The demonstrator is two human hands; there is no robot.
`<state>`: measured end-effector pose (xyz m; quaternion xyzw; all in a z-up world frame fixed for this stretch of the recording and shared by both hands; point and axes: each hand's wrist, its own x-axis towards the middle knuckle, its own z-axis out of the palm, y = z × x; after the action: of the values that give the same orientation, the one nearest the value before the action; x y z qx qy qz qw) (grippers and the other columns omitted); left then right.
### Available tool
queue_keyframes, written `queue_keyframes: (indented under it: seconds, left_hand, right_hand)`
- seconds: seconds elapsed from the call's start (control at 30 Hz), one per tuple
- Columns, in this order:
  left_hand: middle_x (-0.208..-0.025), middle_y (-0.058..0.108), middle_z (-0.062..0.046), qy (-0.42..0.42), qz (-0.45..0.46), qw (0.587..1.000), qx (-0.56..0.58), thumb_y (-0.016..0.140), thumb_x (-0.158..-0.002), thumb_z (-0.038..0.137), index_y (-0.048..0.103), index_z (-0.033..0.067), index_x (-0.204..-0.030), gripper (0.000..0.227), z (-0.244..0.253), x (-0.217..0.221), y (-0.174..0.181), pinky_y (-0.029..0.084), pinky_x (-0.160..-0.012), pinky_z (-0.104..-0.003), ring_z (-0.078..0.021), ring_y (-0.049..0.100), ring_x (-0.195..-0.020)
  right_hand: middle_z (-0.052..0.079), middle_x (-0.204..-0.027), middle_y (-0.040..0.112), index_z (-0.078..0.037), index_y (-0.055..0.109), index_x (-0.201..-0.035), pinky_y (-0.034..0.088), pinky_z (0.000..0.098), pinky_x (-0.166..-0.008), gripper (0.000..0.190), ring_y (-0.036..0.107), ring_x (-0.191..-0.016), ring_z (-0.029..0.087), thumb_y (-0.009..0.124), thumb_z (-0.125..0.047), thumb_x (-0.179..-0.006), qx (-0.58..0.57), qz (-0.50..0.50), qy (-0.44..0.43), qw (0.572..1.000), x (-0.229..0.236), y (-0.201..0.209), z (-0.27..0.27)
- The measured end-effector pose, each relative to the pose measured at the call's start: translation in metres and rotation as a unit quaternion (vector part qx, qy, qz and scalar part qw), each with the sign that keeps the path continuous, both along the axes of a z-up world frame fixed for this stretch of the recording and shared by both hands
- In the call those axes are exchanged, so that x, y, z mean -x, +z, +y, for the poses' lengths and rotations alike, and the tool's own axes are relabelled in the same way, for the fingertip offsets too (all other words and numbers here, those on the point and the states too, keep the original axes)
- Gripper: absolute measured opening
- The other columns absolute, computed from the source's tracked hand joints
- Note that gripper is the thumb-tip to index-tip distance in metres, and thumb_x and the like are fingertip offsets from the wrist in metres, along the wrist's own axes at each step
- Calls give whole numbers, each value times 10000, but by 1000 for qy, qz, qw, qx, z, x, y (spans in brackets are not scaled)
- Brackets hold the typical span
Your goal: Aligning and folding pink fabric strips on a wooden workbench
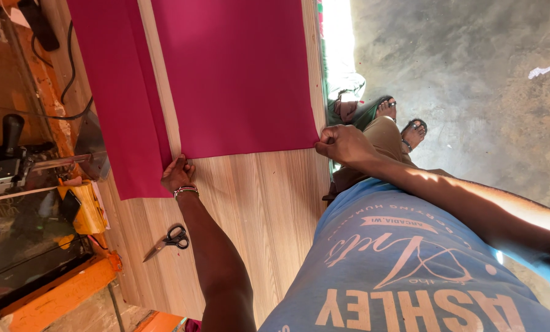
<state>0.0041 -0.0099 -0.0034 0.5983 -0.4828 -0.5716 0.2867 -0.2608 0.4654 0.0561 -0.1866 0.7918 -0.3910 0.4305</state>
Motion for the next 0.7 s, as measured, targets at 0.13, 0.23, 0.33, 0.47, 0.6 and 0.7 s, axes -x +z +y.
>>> queue_keyframes:
  seconds: [0.13, 0.23, 0.33, 0.47, 0.6, 0.7]
  left_hand:
    - [-749, 705, -145, 0, 4, 1000, 0, 865, -792, -24, 790, 14, -939, 169, 3, 1, 2, 695, -617, -425, -177, 660, -518]
    - [-748, 700, -141, -6, -16, 1000, -10, 855, -811, -18, 788, 24, -931, 144, -6, -2, -4, 697, -618, -414, -169, 655, -519]
    - [-747, 696, -130, -5, -27, 1000, -8, 855, -813, -9, 780, 33, -921, 138, -5, 0, -8, 699, -607, -394, -154, 644, -513]
    - [-739, 705, -132, 7, -38, 999, 11, 862, -805, -6, 781, 43, -903, 137, -19, -6, -26, 691, -589, -393, -153, 647, -495]
    - [-749, 700, -139, 7, -45, 999, 2, 865, -800, -14, 759, 28, -914, 161, -21, -6, -29, 688, -596, -403, -159, 637, -500]
    - [-728, 690, -135, 32, -42, 998, 16, 870, -793, -17, 739, 23, -902, 175, -22, -3, -32, 677, -588, -408, -159, 614, -486]
  right_hand:
    - [160, -796, 744, -175, 754, -822, 536, 528, -780, 320, 707, -897, 441, 709, -488, -870, -12, 4, 5, 1000, 1, 10, -2]
    - [155, -785, 746, -186, 762, -804, 542, 521, -781, 327, 714, -893, 429, 700, -500, -870, -33, 1, 12, 999, 4, 13, -3]
    - [135, -748, 750, -187, 770, -767, 548, 493, -766, 310, 731, -849, 407, 706, -469, -877, -46, -9, 1, 999, 3, 18, -3]
    - [83, -675, 744, -184, 759, -701, 557, 479, -742, 351, 742, -817, 380, 705, -500, -845, -66, -20, 1, 998, 6, 24, -3]
    - [46, -630, 743, -180, 765, -665, 570, 449, -755, 366, 758, -779, 336, 691, -490, -846, -79, -47, 13, 996, 11, 34, 2]
    - [49, -625, 748, -178, 769, -667, 576, 452, -765, 364, 764, -764, 310, 687, -487, -840, -76, -61, 11, 995, 15, 37, 4]
